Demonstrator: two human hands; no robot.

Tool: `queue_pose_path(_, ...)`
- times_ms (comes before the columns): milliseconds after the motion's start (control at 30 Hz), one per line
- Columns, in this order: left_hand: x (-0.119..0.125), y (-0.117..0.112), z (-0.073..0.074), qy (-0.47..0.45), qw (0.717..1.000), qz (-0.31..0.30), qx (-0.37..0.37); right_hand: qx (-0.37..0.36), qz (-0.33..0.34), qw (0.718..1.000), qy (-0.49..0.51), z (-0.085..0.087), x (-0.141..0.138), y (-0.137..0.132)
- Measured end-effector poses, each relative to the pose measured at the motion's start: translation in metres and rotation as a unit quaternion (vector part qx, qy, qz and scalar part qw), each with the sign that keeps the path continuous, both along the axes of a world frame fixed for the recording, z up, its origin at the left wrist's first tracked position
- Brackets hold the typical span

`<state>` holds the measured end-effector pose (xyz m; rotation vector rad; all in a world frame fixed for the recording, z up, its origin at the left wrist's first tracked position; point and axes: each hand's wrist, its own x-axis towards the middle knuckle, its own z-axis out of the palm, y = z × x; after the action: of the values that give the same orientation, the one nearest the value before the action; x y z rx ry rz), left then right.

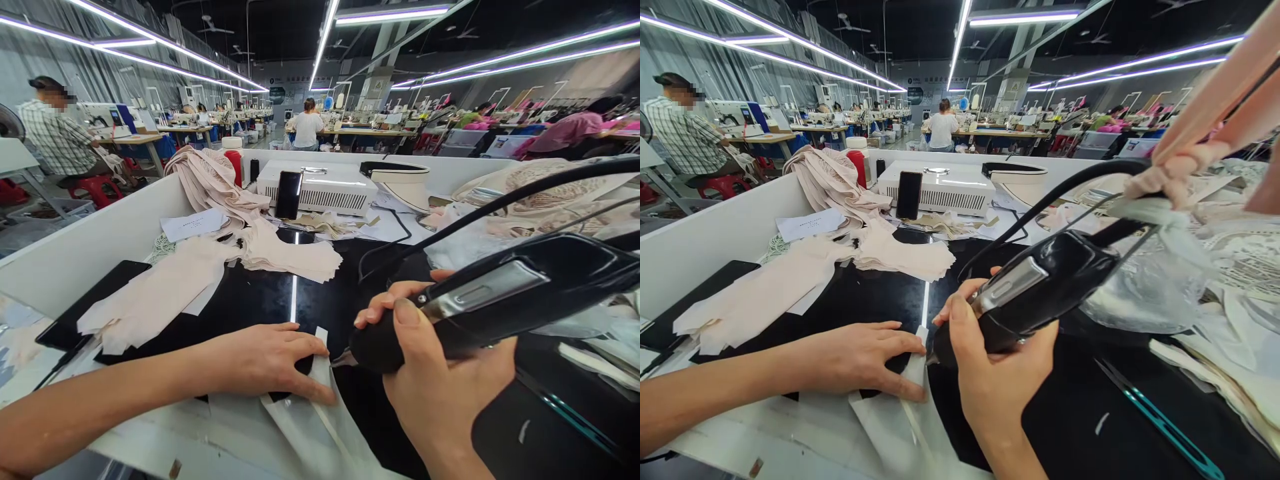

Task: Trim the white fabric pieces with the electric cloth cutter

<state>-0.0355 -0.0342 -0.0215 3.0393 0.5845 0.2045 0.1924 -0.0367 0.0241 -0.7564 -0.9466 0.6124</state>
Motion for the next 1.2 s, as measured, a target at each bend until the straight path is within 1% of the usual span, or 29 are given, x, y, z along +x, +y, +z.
queue_pose_path(100, 0.0, 0.0, 0.0, -0.006, 1.0, 0.005, 0.004, -0.003, -0.008, 1.0, 0.012, 0.002, 0.001, 0.004)
queue_pose_path(233, -0.001, 0.001, 0.0, -0.018, 1.0, 0.004, 0.003, 0.014, -0.006, 1.0, 0.023, 0.005, 0.0, 0.008)
queue_pose_path(500, 0.0, 0.0, -0.002, -0.018, 1.0, 0.006, -0.018, 0.022, 0.003, 1.0, -0.011, -0.004, -0.002, 0.009)
queue_pose_path(633, -0.001, 0.003, -0.003, -0.028, 0.999, 0.0, -0.024, 0.025, 0.001, 0.999, -0.028, -0.004, -0.002, 0.011)
queue_pose_path(800, -0.003, 0.009, 0.0, -0.035, 0.997, 0.001, -0.069, 0.017, -0.004, 0.999, -0.049, 0.001, 0.003, 0.014)
queue_pose_path(867, -0.002, 0.01, 0.001, -0.047, 0.994, 0.021, -0.095, 0.013, -0.017, 0.997, -0.07, 0.003, 0.009, 0.015)
queue_pose_path(967, 0.005, 0.013, 0.0, -0.071, 0.987, 0.083, -0.118, -0.001, -0.05, 0.992, -0.117, 0.002, 0.021, 0.017)
queue_pose_path(1033, 0.012, 0.014, -0.002, -0.073, 0.984, 0.118, -0.109, -0.016, -0.068, 0.987, -0.145, -0.001, 0.03, 0.019)
queue_pose_path(1100, 0.019, 0.016, -0.003, -0.057, 0.986, 0.13, -0.087, -0.028, -0.082, 0.981, -0.176, -0.004, 0.038, 0.021)
queue_pose_path(1167, 0.024, 0.018, -0.003, -0.039, 0.989, 0.132, -0.063, -0.017, -0.105, 0.973, -0.205, -0.004, 0.045, 0.019)
queue_pose_path(1200, 0.025, 0.019, -0.003, -0.032, 0.989, 0.133, -0.053, 0.004, -0.127, 0.969, -0.211, -0.003, 0.049, 0.016)
